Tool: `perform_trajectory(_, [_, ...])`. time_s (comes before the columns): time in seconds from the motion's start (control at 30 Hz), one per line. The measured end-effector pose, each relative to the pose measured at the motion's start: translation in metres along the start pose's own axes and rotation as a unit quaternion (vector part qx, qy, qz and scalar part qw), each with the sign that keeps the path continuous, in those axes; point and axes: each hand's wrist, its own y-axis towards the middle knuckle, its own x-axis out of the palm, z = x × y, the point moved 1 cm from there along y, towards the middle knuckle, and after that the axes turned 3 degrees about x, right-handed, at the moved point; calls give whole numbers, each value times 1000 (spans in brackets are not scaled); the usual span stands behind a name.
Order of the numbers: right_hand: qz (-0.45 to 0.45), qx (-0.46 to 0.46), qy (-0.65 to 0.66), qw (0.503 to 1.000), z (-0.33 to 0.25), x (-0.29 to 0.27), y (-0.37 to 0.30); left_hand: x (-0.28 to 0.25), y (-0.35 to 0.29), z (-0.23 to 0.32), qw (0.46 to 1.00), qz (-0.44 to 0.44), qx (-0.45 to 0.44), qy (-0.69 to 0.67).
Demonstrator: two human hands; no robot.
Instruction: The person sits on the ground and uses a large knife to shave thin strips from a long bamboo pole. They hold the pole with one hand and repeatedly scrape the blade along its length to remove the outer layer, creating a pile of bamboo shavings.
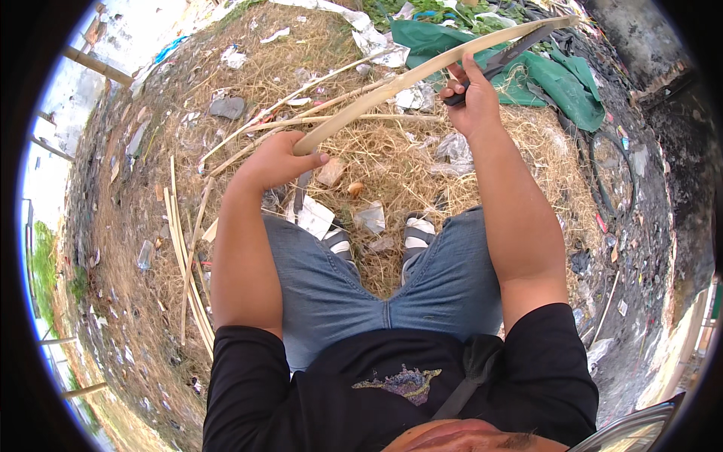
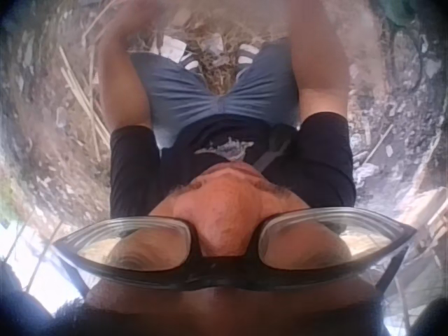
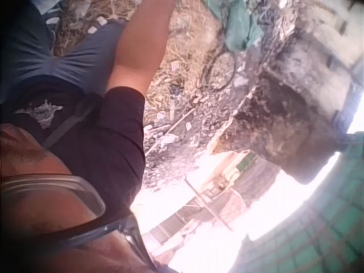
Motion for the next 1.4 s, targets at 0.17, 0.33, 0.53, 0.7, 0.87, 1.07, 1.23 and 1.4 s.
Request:
perform_trajectory(0.17, [80, -40, -5, 996, -1, -4, 3, -1, -8, 14, 997, 77, 5, 26])
perform_trajectory(0.33, [164, -52, -2, 985, -6, -10, 9, 1, -6, 20, 955, 260, 106, 91])
perform_trajectory(0.53, [263, -40, 56, 962, -23, -37, 30, -1, -7, 49, 761, 499, 360, 206])
perform_trajectory(0.7, [286, -19, 96, 953, -37, -50, 32, 12, -9, 38, 962, 223, 146, -62])
perform_trajectory(0.87, [278, 17, 81, 957, -33, -50, 25, -5, -8, 47, 855, 350, 243, -297])
perform_trajectory(1.07, [225, 42, 77, 971, -24, -56, 33, -45, 3, 88, 732, 471, 237, -431])
perform_trajectory(1.23, [187, 76, 12, 979, -10, -44, 26, -72, -4, 133, 538, 584, 279, -539])
perform_trajectory(1.4, [82, 206, -188, 957, 1, -44, 12, -116, -38, 131, 481, 630, 347, -501])
